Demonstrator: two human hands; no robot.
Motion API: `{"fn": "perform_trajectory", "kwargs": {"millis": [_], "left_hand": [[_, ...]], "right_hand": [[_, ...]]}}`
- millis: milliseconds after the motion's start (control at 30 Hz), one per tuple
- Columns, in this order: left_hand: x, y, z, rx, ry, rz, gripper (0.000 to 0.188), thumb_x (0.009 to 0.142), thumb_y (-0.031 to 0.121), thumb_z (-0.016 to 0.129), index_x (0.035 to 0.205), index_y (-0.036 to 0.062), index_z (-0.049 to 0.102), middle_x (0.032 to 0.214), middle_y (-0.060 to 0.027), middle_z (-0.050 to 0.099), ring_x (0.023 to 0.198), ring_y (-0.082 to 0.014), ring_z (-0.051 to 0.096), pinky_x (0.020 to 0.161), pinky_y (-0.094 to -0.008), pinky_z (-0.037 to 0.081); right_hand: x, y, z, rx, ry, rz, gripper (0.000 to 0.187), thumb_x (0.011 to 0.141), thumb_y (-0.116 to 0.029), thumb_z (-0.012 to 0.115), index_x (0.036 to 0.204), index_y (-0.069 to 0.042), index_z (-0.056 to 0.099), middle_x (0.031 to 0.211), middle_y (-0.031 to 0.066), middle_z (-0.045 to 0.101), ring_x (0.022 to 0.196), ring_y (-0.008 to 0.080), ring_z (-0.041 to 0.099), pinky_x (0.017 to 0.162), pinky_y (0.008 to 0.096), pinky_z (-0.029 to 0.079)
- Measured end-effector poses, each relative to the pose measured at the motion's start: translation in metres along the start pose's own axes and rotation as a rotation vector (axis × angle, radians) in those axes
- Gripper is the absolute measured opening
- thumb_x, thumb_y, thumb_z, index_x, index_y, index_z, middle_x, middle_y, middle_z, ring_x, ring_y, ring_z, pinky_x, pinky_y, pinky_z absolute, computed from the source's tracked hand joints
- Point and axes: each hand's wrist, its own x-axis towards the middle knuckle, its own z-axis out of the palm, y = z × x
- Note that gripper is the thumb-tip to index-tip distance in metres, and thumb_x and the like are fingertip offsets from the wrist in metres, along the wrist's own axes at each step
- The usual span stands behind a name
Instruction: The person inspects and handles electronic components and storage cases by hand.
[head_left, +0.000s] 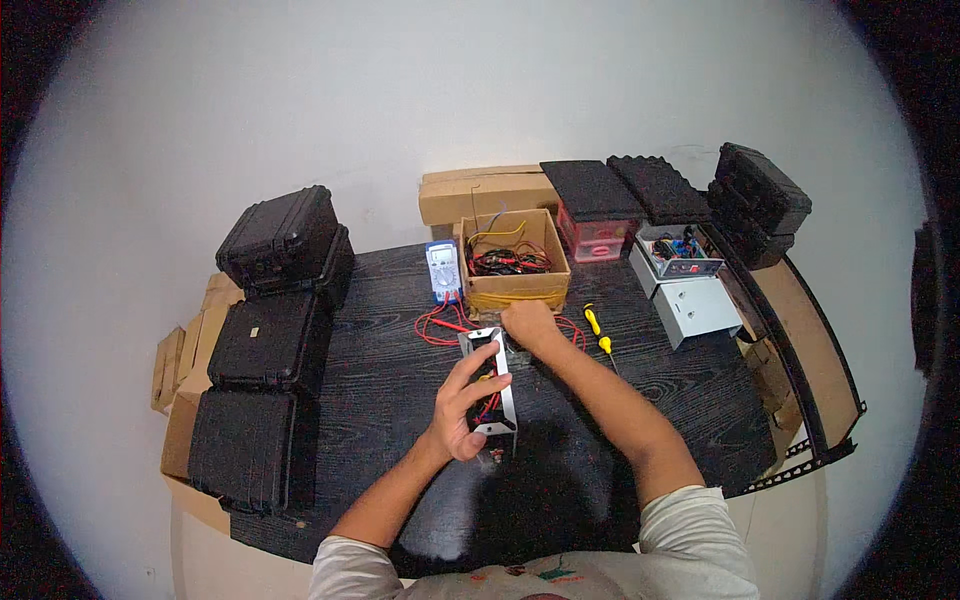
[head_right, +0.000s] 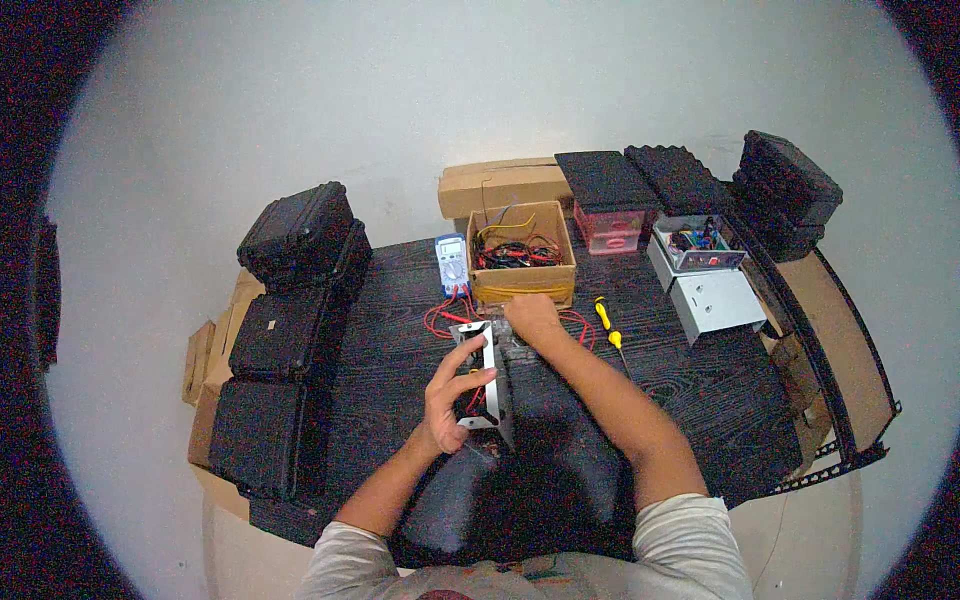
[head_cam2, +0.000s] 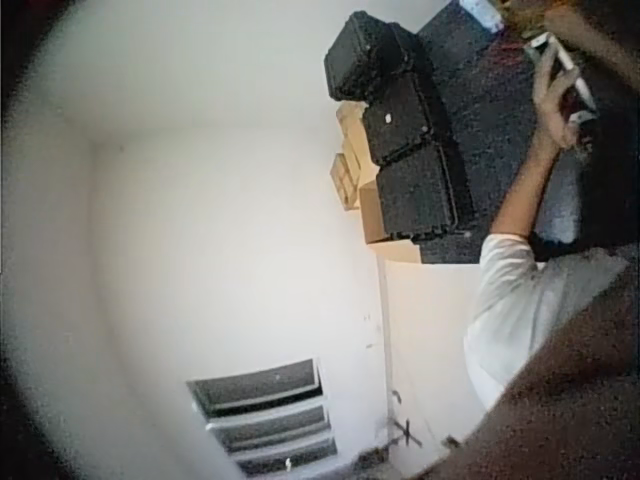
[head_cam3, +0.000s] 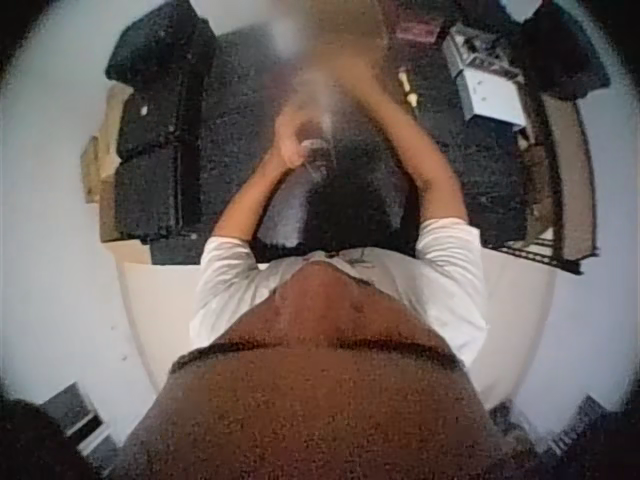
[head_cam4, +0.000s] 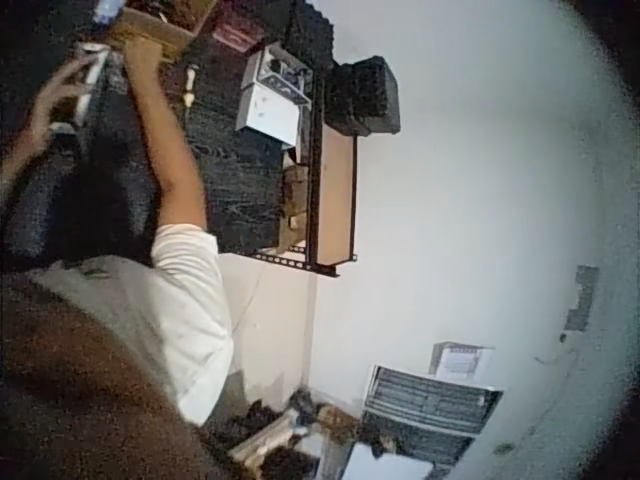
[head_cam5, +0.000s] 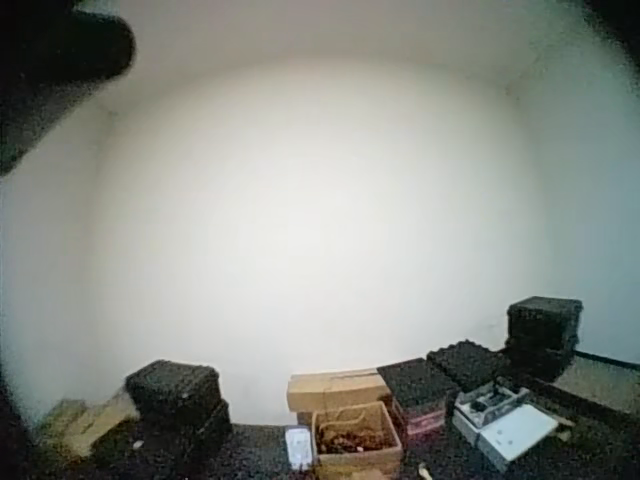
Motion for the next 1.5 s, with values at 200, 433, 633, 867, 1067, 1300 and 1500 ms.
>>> {"fn": "perform_trajectory", "kwargs": {"millis": [200, 433, 633, 867, 1067, 1300, 1500], "left_hand": [[0.001, 0.0, 0.0, -0.002, -0.014, -0.001, 0.088, 0.091, 0.077, 0.041, 0.131, 0.0032, 0.067, 0.151, -0.0325, 0.046, 0.136, -0.0476, 0.05, 0.113, -0.0522, 0.038], [0.0, -0.004, 0.0, 0.0, -0.01, 0.023, 0.087, 0.092, 0.076, 0.04, 0.131, 0.004, 0.067, 0.151, -0.0324, 0.046, 0.136, -0.0481, 0.051, 0.113, -0.0526, 0.039], [0.002, 0.001, 0.002, 0.001, -0.017, -0.028, 0.096, 0.09, 0.086, 0.035, 0.129, 0.0049, 0.068, 0.149, -0.0324, 0.048, 0.138, -0.0465, 0.05, 0.114, -0.0548, 0.037], [0.0, 0.001, -0.002, -0.003, -0.021, -0.019, 0.089, 0.092, 0.08, 0.042, 0.13, 0.0049, 0.067, 0.15, -0.0316, 0.048, 0.138, -0.0463, 0.05, 0.114, -0.0545, 0.038], [0.002, -0.003, 0.0, 0.02, -0.03, 0.022, 0.081, 0.092, 0.071, 0.044, 0.132, 0.005, 0.067, 0.15, -0.0317, 0.048, 0.133, -0.048, 0.054, 0.111, -0.0522, 0.041], [0.001, 0.002, 0.0, 0.003, 0.003, -0.007, 0.085, 0.091, 0.073, 0.043, 0.129, 0.0025, 0.07, 0.149, -0.0333, 0.048, 0.133, -0.0476, 0.054, 0.111, -0.0511, 0.041], [0.002, 0.004, 0.0, 0.012, -0.005, -0.017, 0.086, 0.09, 0.074, 0.044, 0.13, 0.0023, 0.07, 0.149, -0.0335, 0.048, 0.135, -0.0473, 0.053, 0.112, -0.0503, 0.041]], "right_hand": [[0.004, 0.0, 0.005, -0.012, -0.003, 0.0, 0.021, 0.089, -0.019, 0.062, 0.087, -0.009, 0.08, 0.086, 0.0128, 0.077, 0.08, 0.0298, 0.077, 0.067, 0.0453, 0.062], [0.007, -0.002, 0.018, -0.094, -0.039, -0.045, 0.02, 0.089, -0.019, 0.062, 0.087, -0.012, 0.081, 0.083, 0.011, 0.077, 0.079, 0.0284, 0.077, 0.064, 0.0433, 0.061], [0.006, 0.0, 0.015, -0.117, -0.065, -0.008, 0.021, 0.09, -0.019, 0.061, 0.086, -0.013, 0.081, 0.082, 0.0102, 0.077, 0.079, 0.0275, 0.077, 0.063, 0.043, 0.06], [-0.012, 0.014, -0.039, 0.128, 0.018, -0.012, 0.014, 0.084, -0.016, 0.067, 0.085, -0.007, 0.078, 0.083, 0.0103, 0.077, 0.076, 0.0258, 0.075, 0.064, 0.0396, 0.058], [-0.081, 0.005, -0.056, 1.403, 0.112, 0.118, 0.006, 0.085, -0.003, 0.075, 0.089, 0.0, 0.072, 0.087, -0.0011, 0.071, 0.075, 0.0027, 0.06, 0.067, 0.0205, 0.05], [-0.117, -0.041, -0.037, 1.768, 0.23, 0.136, 0.015, 0.084, 0.006, 0.075, 0.091, 0.0, 0.064, 0.1, 0.0078, 0.071, 0.087, 0.0068, 0.065, 0.077, 0.0227, 0.055], [-0.12, -0.048, -0.039, 1.849, 0.277, 0.256, 0.032, 0.086, 0.004, 0.077, 0.107, -0.005, 0.055, 0.098, 0.0045, 0.07, 0.089, 0.0092, 0.069, 0.081, 0.024, 0.057]]}}
